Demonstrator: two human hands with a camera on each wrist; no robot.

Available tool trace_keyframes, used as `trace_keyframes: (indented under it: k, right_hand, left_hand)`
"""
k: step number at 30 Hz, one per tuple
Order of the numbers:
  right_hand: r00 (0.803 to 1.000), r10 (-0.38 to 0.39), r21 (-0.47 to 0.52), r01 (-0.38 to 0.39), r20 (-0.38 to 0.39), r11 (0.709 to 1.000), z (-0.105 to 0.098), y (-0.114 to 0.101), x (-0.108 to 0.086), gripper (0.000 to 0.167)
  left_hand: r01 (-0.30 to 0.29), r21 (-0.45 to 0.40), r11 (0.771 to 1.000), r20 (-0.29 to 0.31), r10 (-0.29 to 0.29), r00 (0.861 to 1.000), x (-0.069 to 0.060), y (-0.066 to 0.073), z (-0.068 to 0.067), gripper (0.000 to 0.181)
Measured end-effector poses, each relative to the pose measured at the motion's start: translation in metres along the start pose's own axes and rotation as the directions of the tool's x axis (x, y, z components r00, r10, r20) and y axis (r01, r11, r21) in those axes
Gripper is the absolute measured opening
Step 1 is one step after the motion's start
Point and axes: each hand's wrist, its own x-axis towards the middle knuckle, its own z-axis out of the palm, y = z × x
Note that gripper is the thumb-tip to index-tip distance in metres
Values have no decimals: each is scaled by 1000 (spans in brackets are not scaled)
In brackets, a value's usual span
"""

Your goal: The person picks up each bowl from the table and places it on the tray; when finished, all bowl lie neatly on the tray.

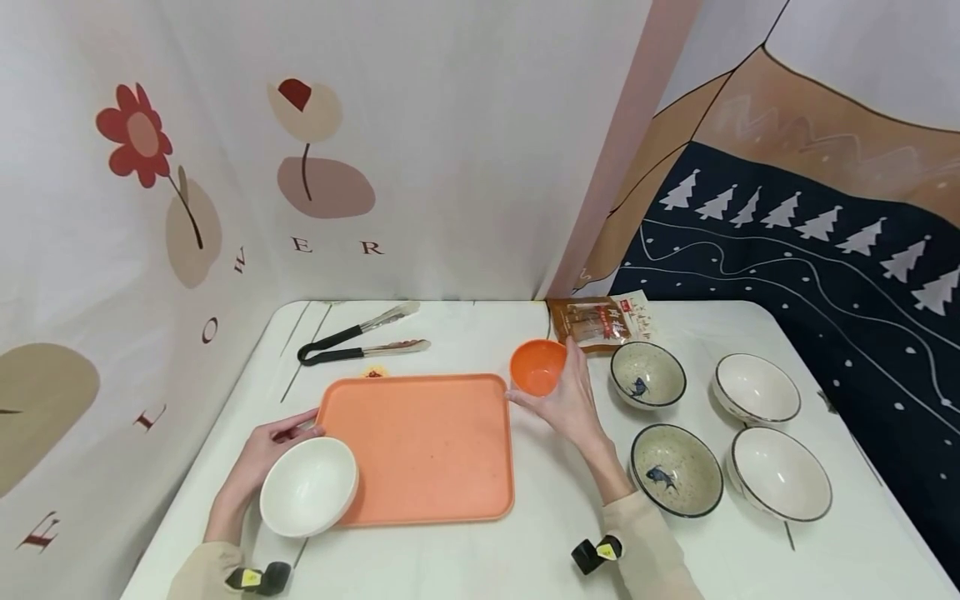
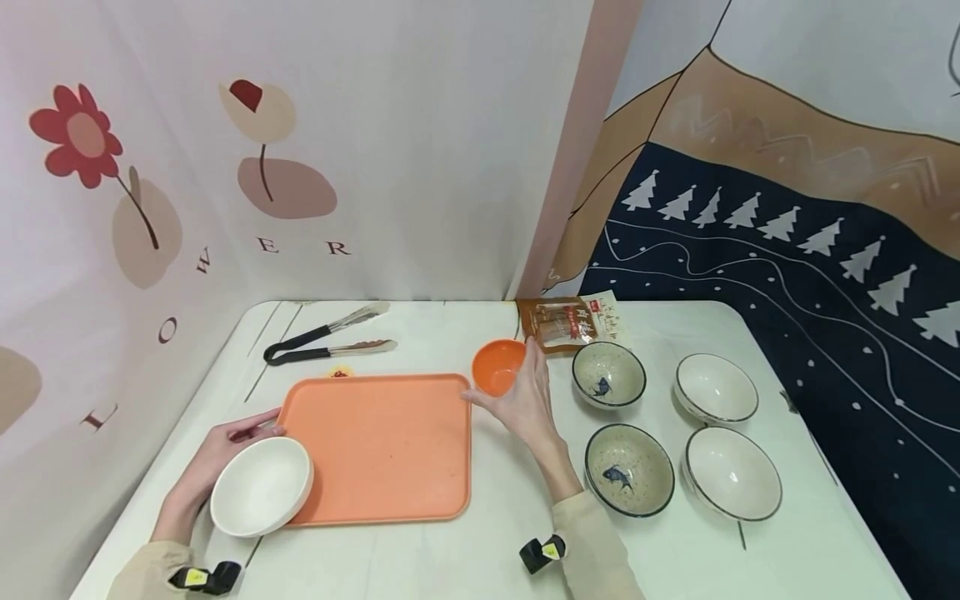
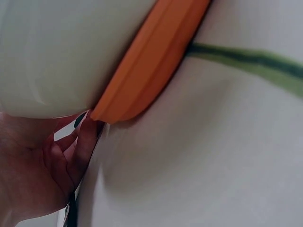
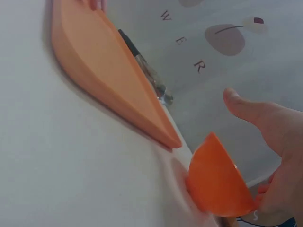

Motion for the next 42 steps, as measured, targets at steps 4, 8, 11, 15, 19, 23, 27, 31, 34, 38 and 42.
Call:
trace_keyframes:
  k: [4,8,11,15,19,23,27,31,34,38,42]
  right_hand:
    - [1000,5,-19,-6,-22,1000,3,7,1,136]
    - [999,-9,-17,8,-35,1000,7,13,1,135]
    - [999,-14,0,14,-41,1000,9,18,0,134]
    - [999,-5,32,6,-51,999,13,23,-2,132]
    - [997,36,61,-33,-63,998,16,26,-2,130]
    - [992,85,88,-77,-91,993,19,26,0,127]
    - [988,107,107,-95,-114,990,21,22,3,124]
    - [990,84,148,-66,-113,987,23,11,6,122]
    - [994,42,182,-24,-99,983,29,-1,7,120]
    - [998,-18,222,30,-55,975,44,-18,7,118]
    - [998,-66,243,61,11,968,64,-32,5,118]
  left_hand:
    - [-9,-5,1000,-3,9,1000,0,-1,-1,62]
    - [-12,-8,1000,-3,12,1000,0,-2,-2,62]
    - [-12,-10,1000,-4,12,1000,-1,-3,-1,63]
    - [-13,-15,1000,-7,13,1000,-2,-4,-1,62]
    - [-9,-15,1000,-7,9,1000,-2,-4,0,63]
    - [-8,-15,1000,-10,8,1000,-2,-4,0,63]
    - [-7,-7,1000,-11,7,1000,-2,-5,1,63]
    - [-1,3,1000,-9,1,1000,-1,-5,1,64]
    - [2,2,1000,-9,-2,1000,-1,-5,1,63]
    - [5,1,1000,-9,-5,1000,0,-4,1,64]
    - [8,4,1000,-8,-8,1000,0,-4,2,65]
